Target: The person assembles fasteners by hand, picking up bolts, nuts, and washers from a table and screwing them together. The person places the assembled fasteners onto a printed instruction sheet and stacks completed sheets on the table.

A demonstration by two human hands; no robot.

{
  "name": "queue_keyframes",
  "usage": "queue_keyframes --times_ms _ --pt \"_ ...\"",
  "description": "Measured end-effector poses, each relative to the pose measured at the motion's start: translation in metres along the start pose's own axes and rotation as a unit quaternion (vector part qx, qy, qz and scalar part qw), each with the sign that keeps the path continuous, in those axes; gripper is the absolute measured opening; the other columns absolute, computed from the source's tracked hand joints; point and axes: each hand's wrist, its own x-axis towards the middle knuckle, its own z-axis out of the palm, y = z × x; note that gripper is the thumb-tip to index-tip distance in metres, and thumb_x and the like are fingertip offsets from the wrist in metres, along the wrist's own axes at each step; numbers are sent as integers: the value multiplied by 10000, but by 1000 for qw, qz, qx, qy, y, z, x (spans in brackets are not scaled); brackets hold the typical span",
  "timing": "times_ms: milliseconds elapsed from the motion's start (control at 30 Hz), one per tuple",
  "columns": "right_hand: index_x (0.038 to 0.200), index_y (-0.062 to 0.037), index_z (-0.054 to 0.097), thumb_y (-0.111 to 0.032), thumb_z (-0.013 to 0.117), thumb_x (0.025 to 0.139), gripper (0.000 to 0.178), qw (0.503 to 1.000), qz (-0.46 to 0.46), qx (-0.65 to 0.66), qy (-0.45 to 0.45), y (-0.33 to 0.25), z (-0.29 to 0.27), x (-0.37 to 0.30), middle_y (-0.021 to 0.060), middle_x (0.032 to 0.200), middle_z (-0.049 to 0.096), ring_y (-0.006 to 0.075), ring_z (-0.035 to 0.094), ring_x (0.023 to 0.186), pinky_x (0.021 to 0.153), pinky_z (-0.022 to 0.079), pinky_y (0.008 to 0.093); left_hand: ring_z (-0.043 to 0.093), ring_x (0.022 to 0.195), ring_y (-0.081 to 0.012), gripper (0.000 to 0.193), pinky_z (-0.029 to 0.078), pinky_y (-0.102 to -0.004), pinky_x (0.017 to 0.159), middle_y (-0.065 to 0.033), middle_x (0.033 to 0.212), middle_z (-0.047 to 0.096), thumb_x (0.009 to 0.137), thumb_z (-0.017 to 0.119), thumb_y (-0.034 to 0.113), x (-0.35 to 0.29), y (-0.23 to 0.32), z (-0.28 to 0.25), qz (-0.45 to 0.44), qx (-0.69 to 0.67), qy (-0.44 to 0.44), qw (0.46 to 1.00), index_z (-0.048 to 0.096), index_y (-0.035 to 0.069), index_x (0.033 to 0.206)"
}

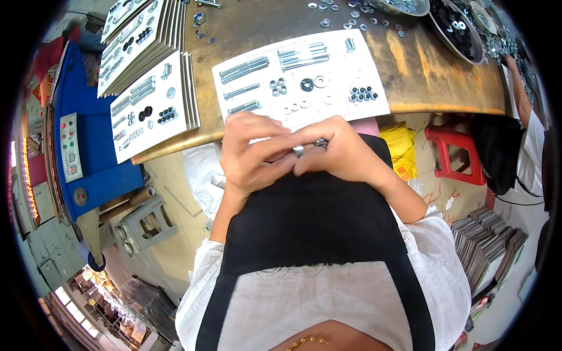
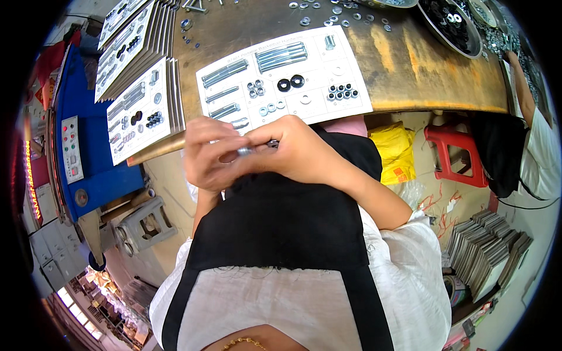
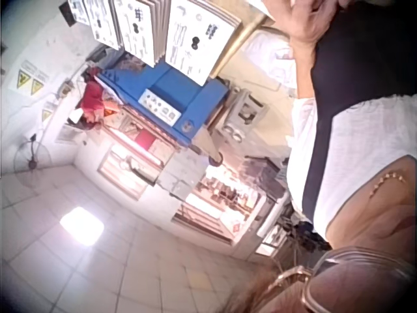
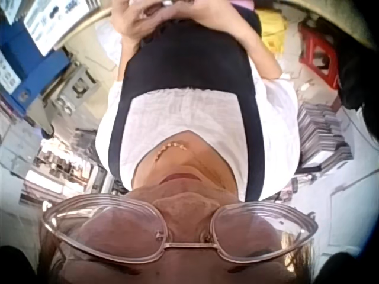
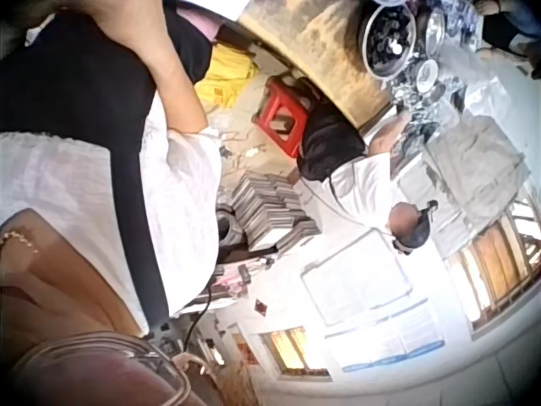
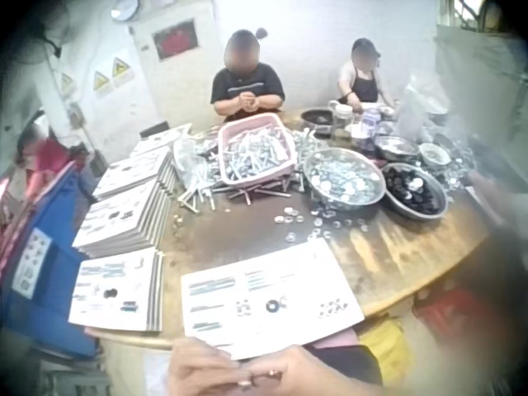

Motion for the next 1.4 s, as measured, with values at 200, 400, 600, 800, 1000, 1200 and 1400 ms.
queue_keyframes --times_ms 200,400,600,800,1000,1200,1400 --pt "1377 63 444 -305 381 1050 496 822 90 563 20 47 -17 17 97 1212 583 134 564 987 781 483 229 595 828 -226 346 428 -336 749 -23 892 636 605 825 81 19 -3 -17 -132 -13 -124 983 729 130 933" --pt "1405 52 417 -304 341 1051 508 850 35 516 100 43 -6 21 142 1421 474 222 460 1292 1084 367 373 577 815 -218 281 386 -337 731 -8 874 627 687 784 132 18 -2 21 -72 129 -178 973 696 123 954" --pt "1289 30 439 -324 350 1061 431 815 62 563 124 52 -11 22 162 1188 544 270 567 1106 955 493 436 545 741 -187 249 363 -326 687 4 850 589 697 782 161 32 -6 29 -47 139 -209 967 684 109 921" --pt "1265 37 434 -354 351 1061 449 828 93 532 152 48 -11 18 183 1153 542 297 598 1051 917 526 440 552 785 -213 260 383 -329 718 -12 833 593 678 798 180 34 0 36 -76 152 -234 957 697 106 907" --pt "1263 63 431 -365 391 1050 479 795 119 585 106 42 -14 16 188 1194 535 273 607 1041 919 545 400 571 794 -198 231 414 -315 738 -24 842 624 688 780 108 36 -7 29 -135 78 -197 968 701 89 903" --pt "871 -50 513 -185 480 994 186 752 14 632 188 65 -57 19 40 780 525 109 473 636 539 438 220 589 812 -204 228 410 -337 800 -39 894 666 707 758 92 12 -44 -12 -180 197 -221 938 692 87 925" --pt "800 -53 450 -120 451 974 186 724 -16 678 127 52 -76 20 10 716 411 82 381 585 461 336 192 563 863 -228 209 383 -360 820 -32 863 642 726 718 154 -32 -68 16 -109 290 -300 902 672 106 925"
